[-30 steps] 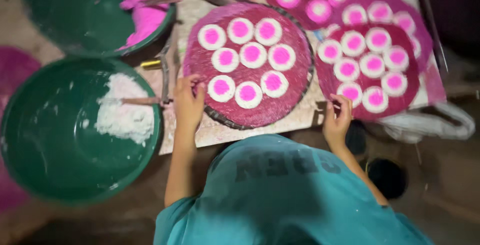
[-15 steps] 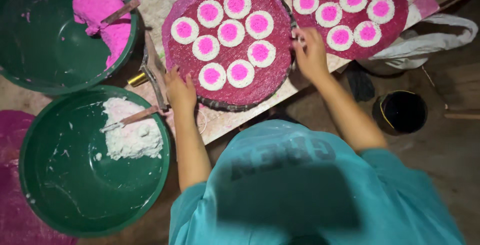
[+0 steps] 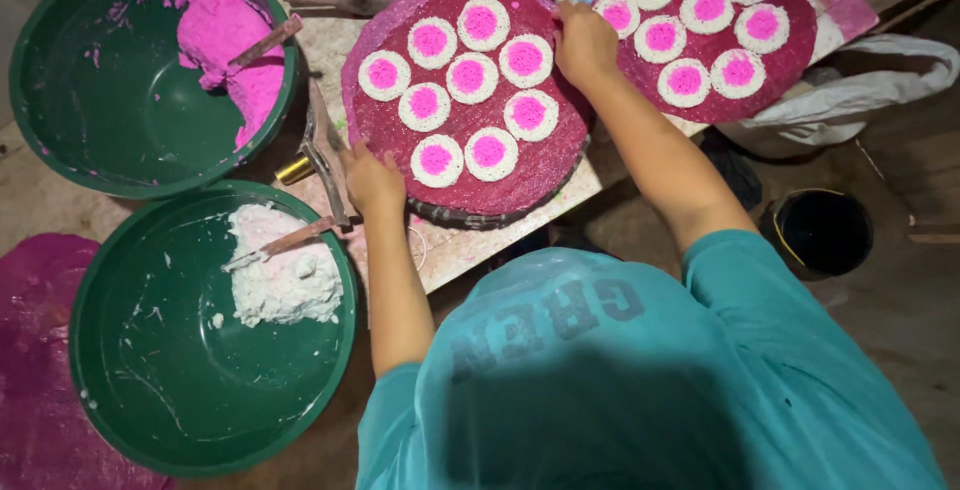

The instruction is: The person scoops white and pink powders into a cylindrical mold, presses them into a flat surface, and removes the mold to form layered circular shapes. The person repeats this process to create multiple decorative circles.

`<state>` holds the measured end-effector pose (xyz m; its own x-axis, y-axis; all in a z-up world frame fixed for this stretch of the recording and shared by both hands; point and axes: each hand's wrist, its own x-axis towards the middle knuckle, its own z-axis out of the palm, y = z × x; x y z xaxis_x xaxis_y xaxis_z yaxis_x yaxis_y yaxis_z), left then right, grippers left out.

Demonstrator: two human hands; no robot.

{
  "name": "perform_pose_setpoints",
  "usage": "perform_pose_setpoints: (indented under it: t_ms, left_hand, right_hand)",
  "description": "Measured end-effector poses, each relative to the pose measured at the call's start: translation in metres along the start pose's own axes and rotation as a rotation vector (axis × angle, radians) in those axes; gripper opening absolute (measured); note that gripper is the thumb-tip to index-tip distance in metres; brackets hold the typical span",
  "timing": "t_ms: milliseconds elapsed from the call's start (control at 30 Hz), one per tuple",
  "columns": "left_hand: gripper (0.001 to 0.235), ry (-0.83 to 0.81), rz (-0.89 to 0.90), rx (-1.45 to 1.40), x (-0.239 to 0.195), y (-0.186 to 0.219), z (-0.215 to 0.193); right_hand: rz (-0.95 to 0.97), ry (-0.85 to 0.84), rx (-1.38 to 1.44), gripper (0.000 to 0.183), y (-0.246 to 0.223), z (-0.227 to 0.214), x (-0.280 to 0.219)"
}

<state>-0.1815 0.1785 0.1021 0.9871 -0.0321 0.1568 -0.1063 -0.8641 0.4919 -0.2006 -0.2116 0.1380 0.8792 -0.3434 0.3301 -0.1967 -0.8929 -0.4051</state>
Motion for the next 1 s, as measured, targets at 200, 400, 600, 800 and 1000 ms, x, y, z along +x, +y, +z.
perform_pose_setpoints:
  t_ms: [200,400,600,800,1000]
  left_hand:
    - [0.038,-0.034,-0.131,-0.139,0.011,0.009,-0.006]
    - [0.034,0.074,-0.051,-0.306,0.006,0.026,-0.031]
    - [0.022,0.199,0.279,-0.27,0.003,0.021,-0.035]
    - [0.032,0.132,0.158,-0.333,0.002,0.021,-0.03]
    - [0.039,0.175,0.216,-0.317,0.003,0.086,-0.082]
  right_hand:
    - [-0.224,0.1,-0.17,0.013,-0.002,-0.009,-0.005]
    - [-0.155,0.083,-0.035,0.014,-0.014,-0.005,-0.002]
    - [0.087,-0.053,0.087,0.021,-0.013,0.005,0.015]
    - [0.074,-0.085,0.218,0.013,-0.016,-0.004,0.025]
    - [-0.073,-0.037,0.515,0.015,-0.02,-0.042,0.028]
